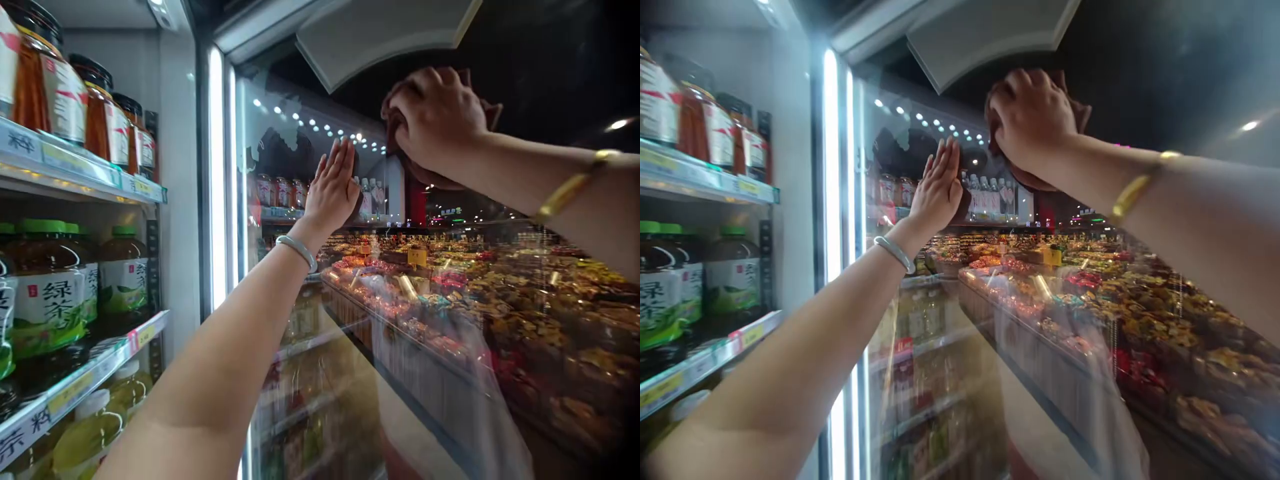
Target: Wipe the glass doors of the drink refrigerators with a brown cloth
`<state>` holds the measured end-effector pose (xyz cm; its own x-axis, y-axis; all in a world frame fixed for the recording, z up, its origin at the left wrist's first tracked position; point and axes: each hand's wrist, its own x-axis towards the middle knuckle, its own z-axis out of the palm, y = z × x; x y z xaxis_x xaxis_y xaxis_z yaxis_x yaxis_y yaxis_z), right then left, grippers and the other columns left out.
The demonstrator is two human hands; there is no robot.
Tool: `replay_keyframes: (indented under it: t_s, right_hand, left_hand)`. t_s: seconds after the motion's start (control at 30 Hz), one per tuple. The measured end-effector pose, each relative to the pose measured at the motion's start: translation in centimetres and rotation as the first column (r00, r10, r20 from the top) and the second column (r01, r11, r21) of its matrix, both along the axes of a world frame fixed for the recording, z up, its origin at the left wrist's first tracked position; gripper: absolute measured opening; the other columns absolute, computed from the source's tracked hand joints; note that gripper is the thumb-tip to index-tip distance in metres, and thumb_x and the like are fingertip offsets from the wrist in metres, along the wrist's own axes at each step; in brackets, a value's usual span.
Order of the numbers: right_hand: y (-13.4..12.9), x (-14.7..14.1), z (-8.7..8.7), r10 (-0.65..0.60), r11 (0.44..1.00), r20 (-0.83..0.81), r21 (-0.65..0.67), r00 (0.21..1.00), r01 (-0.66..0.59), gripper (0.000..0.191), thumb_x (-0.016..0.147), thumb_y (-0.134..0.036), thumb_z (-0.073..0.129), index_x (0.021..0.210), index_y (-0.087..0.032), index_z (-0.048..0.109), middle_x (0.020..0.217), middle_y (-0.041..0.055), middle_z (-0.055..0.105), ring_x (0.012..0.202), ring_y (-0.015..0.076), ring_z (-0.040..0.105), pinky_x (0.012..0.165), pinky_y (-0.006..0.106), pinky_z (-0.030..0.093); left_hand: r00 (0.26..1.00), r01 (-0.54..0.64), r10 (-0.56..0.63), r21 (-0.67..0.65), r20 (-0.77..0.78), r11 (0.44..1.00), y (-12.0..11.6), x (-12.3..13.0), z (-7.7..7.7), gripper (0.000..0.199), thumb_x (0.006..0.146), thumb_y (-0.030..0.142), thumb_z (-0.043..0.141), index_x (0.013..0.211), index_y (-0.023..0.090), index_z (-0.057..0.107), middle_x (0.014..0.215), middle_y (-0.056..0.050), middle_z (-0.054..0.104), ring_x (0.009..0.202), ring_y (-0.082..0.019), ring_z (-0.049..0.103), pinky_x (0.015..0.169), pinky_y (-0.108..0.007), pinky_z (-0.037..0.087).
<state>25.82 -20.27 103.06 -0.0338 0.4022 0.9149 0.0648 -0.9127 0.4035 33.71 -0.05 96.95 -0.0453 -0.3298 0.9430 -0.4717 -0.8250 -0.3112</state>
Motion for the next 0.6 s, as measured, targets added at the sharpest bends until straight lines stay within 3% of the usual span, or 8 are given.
replay_keyframes:
  t_s: [0.07,0.13,0.23,0.37,0.43,0.5,0.6]
  right_hand:
    - [2.6,0.7,-0.2,0.017,1.0,-0.018,-0.009,1.0,-0.017,0.044,0.102,-0.023,0.04,0.142,-0.011,0.057,0.149,0.0209,0.052,0.136,0.0407,0.047,0.108,0.062,0.047]
    - [4.2,1.1,-1.8,0.018,0.994,-0.057,-0.103,0.998,-0.024,0.046,0.103,-0.025,0.04,0.146,-0.014,0.054,0.154,0.0175,0.049,0.139,0.0383,0.045,0.112,0.059,0.046]
    - [3.2,0.8,-4.0,-0.001,0.971,-0.123,-0.237,0.992,-0.028,0.046,0.104,-0.033,0.047,0.149,-0.024,0.053,0.165,0.009,0.039,0.146,0.0372,0.04,0.115,0.057,0.045]
    - [2.3,0.6,-2.4,0.015,0.989,-0.053,-0.148,0.998,-0.023,0.045,0.104,-0.033,0.046,0.148,-0.024,0.053,0.159,0.0117,0.046,0.142,0.0412,0.044,0.112,0.063,0.047]
    - [4.3,1.3,-1.5,0.05,0.997,0.0,-0.056,0.999,-0.05,0.048,0.105,-0.028,0.042,0.151,-0.018,0.049,0.152,0.0169,0.05,0.137,0.0409,0.048,0.108,0.062,0.049]
    - [6.9,2.0,-2.0,0.089,0.996,0.006,-0.032,0.996,-0.089,0.048,0.104,-0.023,0.039,0.15,-0.011,0.049,0.145,0.021,0.055,0.133,0.0402,0.051,0.104,0.058,0.052]
    - [8.5,3.2,-4.2,0.112,0.957,-0.047,-0.263,0.993,-0.121,0.049,0.104,-0.025,0.039,0.15,-0.013,0.051,0.156,0.019,0.049,0.143,0.0376,0.045,0.111,0.054,0.048]
  left_hand:
    - [1.0,-0.002,0.002,0.008,-0.01,1.0,0.3,0.1,0.1,0.068,0.098,0.023,0.031,0.165,0.014,0.031,0.176,-0.007,0.029,0.165,-0.019,0.017,0.137,-0.038,0.012]
    - [1.0,-0.007,0.008,0.007,-0.025,1.0,0.5,0.1,0.0,0.066,0.098,0.025,0.033,0.162,0.012,0.036,0.174,-0.007,0.033,0.165,-0.019,0.017,0.137,-0.038,0.011]
    - [0.999,0.007,-0.007,0.012,-0.048,1.0,1.2,-0.1,-0.8,0.065,0.098,0.026,0.035,0.163,0.017,0.037,0.174,-0.003,0.033,0.165,-0.017,0.015,0.137,-0.036,0.01]
    - [0.998,0.046,-0.046,0.011,-0.046,0.999,2.6,-0.1,-1.9,0.07,0.097,0.021,0.032,0.167,0.023,0.025,0.177,0.001,0.025,0.166,-0.016,0.011,0.137,-0.038,0.007]
    - [0.999,0.032,-0.032,0.007,-0.039,0.999,3.2,-0.1,-2.3,0.071,0.097,0.021,0.032,0.167,0.018,0.023,0.177,-0.004,0.023,0.166,-0.017,0.011,0.137,-0.041,0.008]
    - [0.999,-0.007,0.007,-0.006,-0.033,1.0,3.8,0.0,-3.0,0.07,0.098,0.022,0.032,0.166,0.013,0.023,0.177,-0.009,0.025,0.166,-0.02,0.012,0.137,-0.043,0.01]
    - [0.998,-0.066,0.066,0.002,-0.025,0.998,5.1,0.4,-4.2,0.065,0.101,0.026,0.032,0.163,0.007,0.03,0.174,-0.014,0.03,0.165,-0.021,0.015,0.137,-0.043,0.014]
